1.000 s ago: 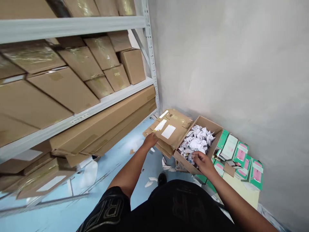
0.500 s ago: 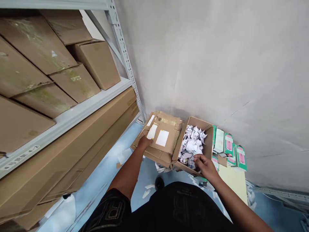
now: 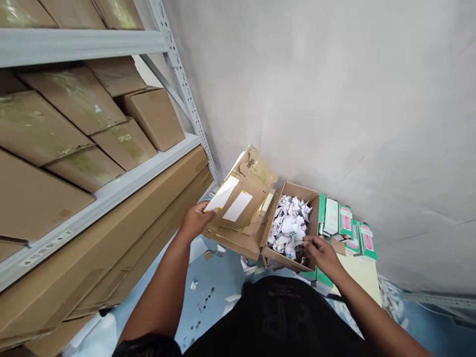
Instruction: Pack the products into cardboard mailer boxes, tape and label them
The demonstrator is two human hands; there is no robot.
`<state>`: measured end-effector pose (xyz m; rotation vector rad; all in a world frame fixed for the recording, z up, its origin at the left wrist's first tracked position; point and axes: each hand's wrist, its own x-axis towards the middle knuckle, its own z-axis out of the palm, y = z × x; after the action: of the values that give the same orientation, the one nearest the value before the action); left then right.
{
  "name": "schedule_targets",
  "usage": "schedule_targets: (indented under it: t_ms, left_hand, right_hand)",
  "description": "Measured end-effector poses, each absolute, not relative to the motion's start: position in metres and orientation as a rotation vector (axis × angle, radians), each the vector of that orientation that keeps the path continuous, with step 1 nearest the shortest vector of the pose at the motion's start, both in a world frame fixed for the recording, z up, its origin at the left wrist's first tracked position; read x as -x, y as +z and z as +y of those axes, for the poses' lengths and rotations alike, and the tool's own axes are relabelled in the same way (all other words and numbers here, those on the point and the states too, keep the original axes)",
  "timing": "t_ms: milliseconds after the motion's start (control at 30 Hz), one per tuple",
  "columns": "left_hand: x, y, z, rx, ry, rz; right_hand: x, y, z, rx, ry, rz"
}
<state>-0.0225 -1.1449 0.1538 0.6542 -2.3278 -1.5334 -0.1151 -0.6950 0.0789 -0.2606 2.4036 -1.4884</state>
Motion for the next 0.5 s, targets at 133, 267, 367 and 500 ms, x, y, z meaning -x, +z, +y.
schedule_targets:
  t_ms: [133,267,367,500]
  left_hand:
    - [0.013,0.215,-1.135,-0.315,-1.46,-2.518]
    - [0.042,0.252,-1.097,0.205,-1.442,-2.657]
    - [0.073,0.264,-1.052,0.601,-1.445,-2.756]
    - [0.101,0.256,-0.983,0.747,-1.448,-2.762]
  right_hand:
    - [0.126,0.136,-0.686,0.325,-1.579,2.685]
    - [0.12,0.201,-0.657,0.423,-1.831,2.848]
    - [0.097,0.218,-0.623,0.322,-1.955,2.714]
    - [0.051,0.202,-0.572,-0.089,-2.196,2.552]
